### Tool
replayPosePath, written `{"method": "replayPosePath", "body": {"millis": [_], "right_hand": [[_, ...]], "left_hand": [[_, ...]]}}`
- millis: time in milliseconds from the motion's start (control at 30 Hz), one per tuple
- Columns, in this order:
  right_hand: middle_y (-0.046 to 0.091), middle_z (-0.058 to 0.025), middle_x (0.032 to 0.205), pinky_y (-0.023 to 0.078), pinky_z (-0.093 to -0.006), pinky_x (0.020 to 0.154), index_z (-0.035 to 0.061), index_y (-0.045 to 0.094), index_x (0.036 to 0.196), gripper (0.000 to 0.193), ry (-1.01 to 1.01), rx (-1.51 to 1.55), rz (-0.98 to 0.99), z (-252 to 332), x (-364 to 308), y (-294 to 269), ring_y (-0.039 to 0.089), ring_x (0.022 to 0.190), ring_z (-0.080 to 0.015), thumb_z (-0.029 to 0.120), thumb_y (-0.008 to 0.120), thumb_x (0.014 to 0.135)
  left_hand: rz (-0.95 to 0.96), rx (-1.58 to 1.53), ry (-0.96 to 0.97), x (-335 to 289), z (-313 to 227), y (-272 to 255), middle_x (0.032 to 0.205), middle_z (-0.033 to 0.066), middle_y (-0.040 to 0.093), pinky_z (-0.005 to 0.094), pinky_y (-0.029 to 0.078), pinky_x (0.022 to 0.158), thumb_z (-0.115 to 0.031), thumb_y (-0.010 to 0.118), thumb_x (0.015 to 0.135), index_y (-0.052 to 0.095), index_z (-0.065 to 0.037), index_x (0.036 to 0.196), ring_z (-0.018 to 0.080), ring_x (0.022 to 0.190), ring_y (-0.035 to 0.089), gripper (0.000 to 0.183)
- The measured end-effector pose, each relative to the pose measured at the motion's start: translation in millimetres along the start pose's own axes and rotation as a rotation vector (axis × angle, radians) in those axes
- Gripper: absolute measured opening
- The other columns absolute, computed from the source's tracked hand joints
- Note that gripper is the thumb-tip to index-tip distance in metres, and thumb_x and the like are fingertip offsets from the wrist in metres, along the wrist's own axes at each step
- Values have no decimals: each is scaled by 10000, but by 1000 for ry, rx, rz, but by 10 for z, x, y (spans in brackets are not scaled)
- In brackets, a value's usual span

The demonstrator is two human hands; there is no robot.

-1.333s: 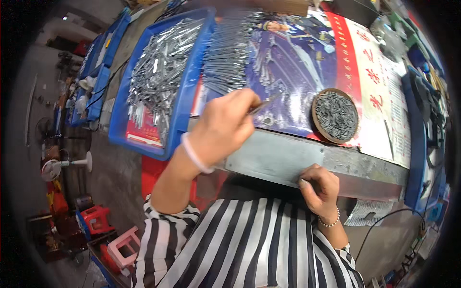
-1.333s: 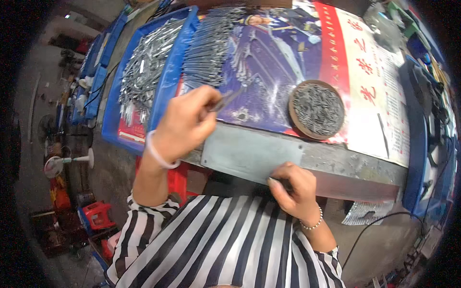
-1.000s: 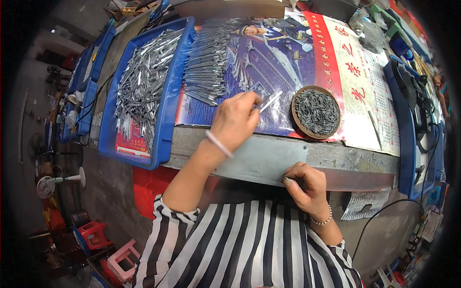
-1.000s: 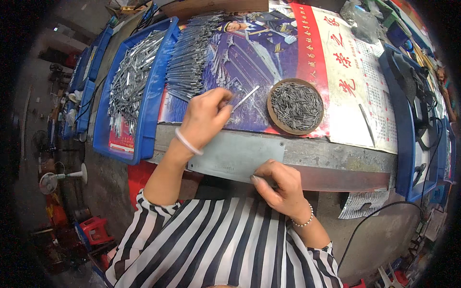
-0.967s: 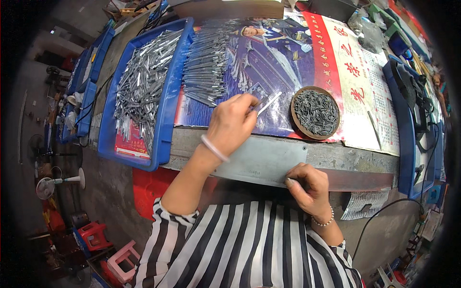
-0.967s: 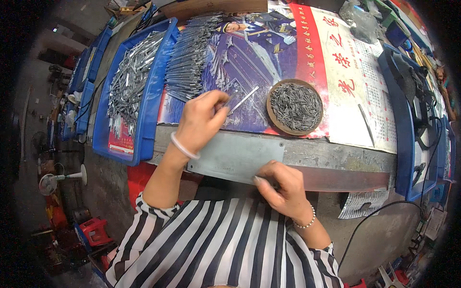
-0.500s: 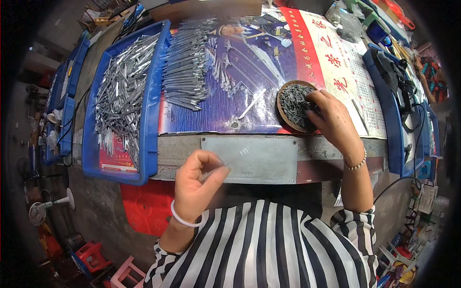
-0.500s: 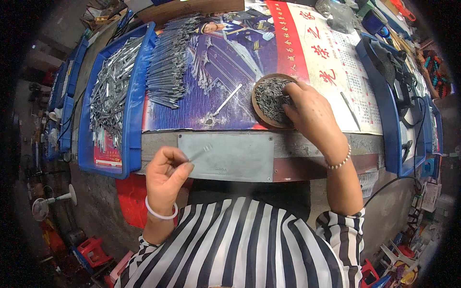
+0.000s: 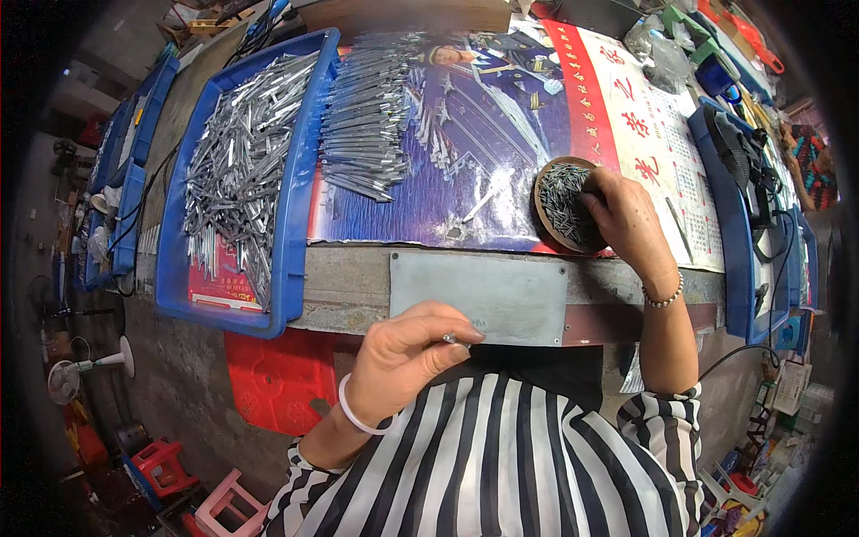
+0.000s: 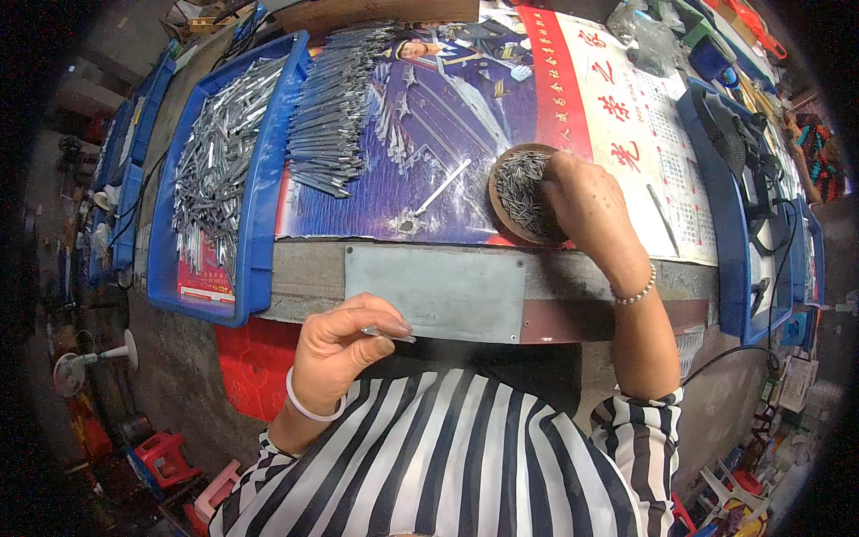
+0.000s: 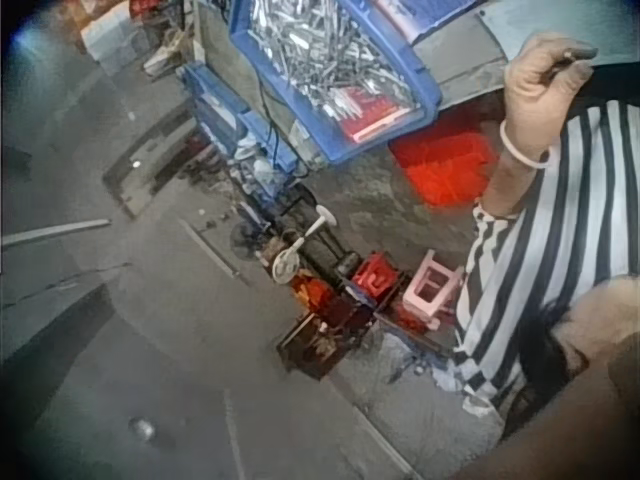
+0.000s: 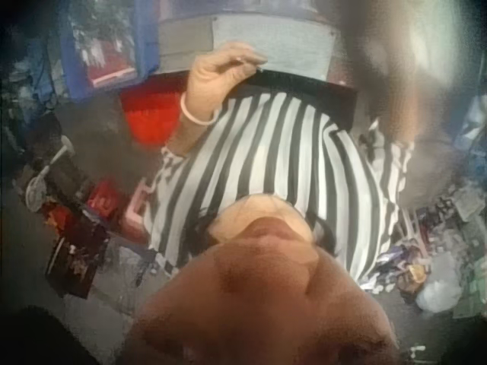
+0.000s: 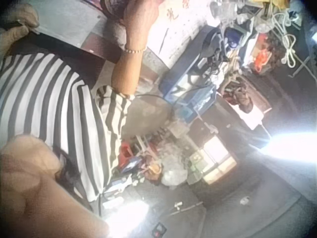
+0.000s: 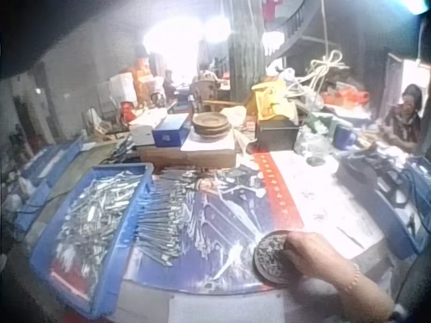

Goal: The person assembles small metal components by picking up metal strips from a tray, taking pins from a bowl, and joining them together by hand before arranging the assembled pieces on the table.

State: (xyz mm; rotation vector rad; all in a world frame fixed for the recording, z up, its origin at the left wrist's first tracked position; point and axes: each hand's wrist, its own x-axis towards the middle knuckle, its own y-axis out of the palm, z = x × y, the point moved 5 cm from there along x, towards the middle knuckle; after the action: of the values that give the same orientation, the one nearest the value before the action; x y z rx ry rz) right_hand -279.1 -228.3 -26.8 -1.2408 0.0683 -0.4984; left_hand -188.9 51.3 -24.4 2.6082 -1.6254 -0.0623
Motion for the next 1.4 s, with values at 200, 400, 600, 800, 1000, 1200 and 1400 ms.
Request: {"method": "replayPosePath", "body": {"millis": [200, 400, 600, 800, 1000, 1200, 1400], "right_hand": [[645, -215, 829, 491, -391, 736, -30, 590, 898, 119, 160, 332, 7, -141, -6, -11, 638, 825, -369, 35, 629, 806], [652, -39, 871, 489, -251, 735, -54, 617, 976, 133, 282, 817, 1, -254, -38, -15, 594, 831, -85, -17, 607, 849], [656, -21, 883, 487, -213, 720, -39, 629, 982, 128, 279, 1058, 68, 30, -207, -131, 592, 808, -64, -38, 597, 858], [638, -25, 887, 473, -199, 651, -14, 627, 970, 107, 278, 1322, 233, 525, -512, -83, 572, 753, -60, 7, 633, 865], [547, -4, 842, 436, -203, 652, -2, 547, 933, 133, 366, 1590, 410, 770, -677, 5, 538, 771, -58, -33, 623, 828], [520, -13, 844, 438, -220, 688, -7, 520, 922, 157, 324, 1575, 427, 869, -673, -12, 526, 772, -71, -69, 599, 801], [518, -16, 861, 433, -220, 690, -8, 507, 914, 154, 279, 1535, 454, 886, -682, 3, 528, 788, -68, -74, 587, 800]], "left_hand": [[48, 62, 11, 66, -5, 179, 905, 77, 657, 229, 472, 714, -33, 638, 886, 675, 2, 1037, 119, 793, 603, 160], [-29, -183, -157, 48, 174, 279, 923, 52, 660, 225, 492, 747, -57, 634, 904, 614, 7, 1082, 92, 827, 624, 190], [66, -81, -153, 68, 227, 288, 976, 89, 645, 256, 517, 850, 17, 614, 897, 570, 36, 1068, 139, 929, 644, 178], [14, -116, -134, 122, 209, 344, 952, 67, 671, 240, 506, 791, -38, 650, 883, 618, 14, 1034, 108, 860, 640, 162], [51, -56, -50, 169, 169, 392, 953, 69, 638, 219, 489, 792, 33, 623, 885, 617, 36, 1031, 99, 872, 602, 147], [66, 57, 12, 159, 128, 377, 907, 80, 651, 218, 477, 732, 31, 625, 880, 632, 37, 1007, 107, 820, 606, 128], [75, 156, 86, 169, 69, 380, 878, 103, 664, 237, 494, 700, 22, 632, 869, 644, 33, 1000, 140, 784, 635, 133]]}}
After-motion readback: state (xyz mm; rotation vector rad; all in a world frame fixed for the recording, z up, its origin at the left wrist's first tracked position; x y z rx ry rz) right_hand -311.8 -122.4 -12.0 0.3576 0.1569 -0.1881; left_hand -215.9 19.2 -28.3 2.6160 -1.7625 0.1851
